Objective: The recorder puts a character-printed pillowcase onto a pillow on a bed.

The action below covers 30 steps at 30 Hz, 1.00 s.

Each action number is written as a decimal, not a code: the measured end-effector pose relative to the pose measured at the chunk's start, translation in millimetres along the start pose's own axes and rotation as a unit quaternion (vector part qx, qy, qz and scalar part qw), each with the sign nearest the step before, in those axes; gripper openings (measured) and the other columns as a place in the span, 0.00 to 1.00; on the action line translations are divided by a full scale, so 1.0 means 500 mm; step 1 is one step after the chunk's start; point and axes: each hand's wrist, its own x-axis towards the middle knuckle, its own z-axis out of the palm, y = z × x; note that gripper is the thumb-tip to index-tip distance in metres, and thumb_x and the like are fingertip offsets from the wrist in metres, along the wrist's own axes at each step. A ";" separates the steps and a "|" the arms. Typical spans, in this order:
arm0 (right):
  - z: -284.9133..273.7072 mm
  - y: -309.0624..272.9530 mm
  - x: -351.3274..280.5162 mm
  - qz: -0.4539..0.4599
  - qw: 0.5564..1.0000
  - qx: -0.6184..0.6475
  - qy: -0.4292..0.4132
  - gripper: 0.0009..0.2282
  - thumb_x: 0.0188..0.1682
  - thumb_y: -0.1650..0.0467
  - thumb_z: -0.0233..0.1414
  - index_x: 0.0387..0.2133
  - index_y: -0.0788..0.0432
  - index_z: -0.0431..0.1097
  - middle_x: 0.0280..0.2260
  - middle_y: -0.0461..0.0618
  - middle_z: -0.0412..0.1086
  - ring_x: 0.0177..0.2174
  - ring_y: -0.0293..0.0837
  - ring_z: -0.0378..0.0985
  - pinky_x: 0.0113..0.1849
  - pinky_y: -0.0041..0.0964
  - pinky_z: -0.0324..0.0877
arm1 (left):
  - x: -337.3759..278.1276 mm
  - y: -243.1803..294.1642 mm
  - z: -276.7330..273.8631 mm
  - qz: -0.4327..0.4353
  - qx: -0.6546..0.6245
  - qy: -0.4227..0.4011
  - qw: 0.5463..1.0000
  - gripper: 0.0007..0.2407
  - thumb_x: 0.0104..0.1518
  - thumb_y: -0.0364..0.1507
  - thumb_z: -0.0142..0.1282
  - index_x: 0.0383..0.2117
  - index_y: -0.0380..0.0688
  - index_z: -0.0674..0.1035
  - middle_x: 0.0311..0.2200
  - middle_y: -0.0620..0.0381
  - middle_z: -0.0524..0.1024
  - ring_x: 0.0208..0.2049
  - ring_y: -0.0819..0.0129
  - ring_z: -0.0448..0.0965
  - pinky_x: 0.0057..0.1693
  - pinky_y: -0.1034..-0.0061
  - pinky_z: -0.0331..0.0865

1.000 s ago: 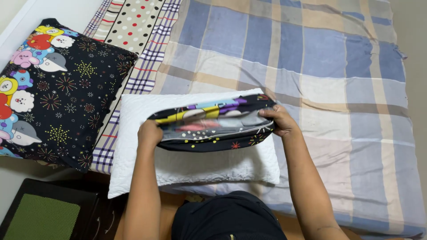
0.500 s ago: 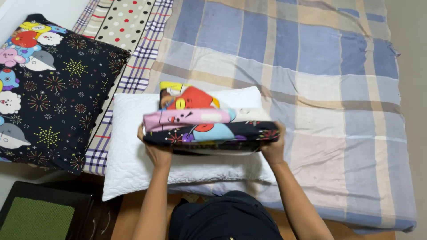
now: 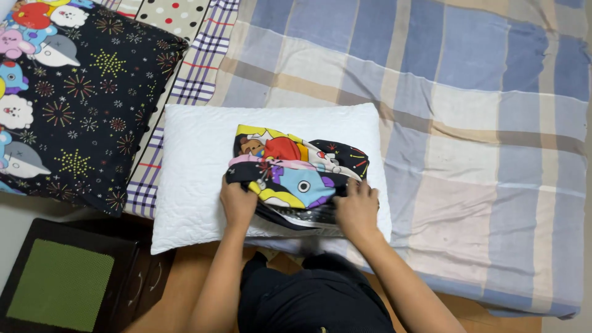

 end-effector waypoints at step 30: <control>0.218 -0.175 0.288 -0.218 0.921 0.267 0.184 0.24 0.54 0.62 0.50 0.63 0.58 0.62 0.59 0.56 0.68 0.55 0.53 0.71 0.54 0.44 0.67 | -0.098 0.158 -0.016 0.275 -0.060 -0.128 0.951 0.08 0.48 0.13 0.52 0.31 0.33 0.82 0.45 0.43 0.79 0.46 0.50 0.77 0.52 0.60 0.74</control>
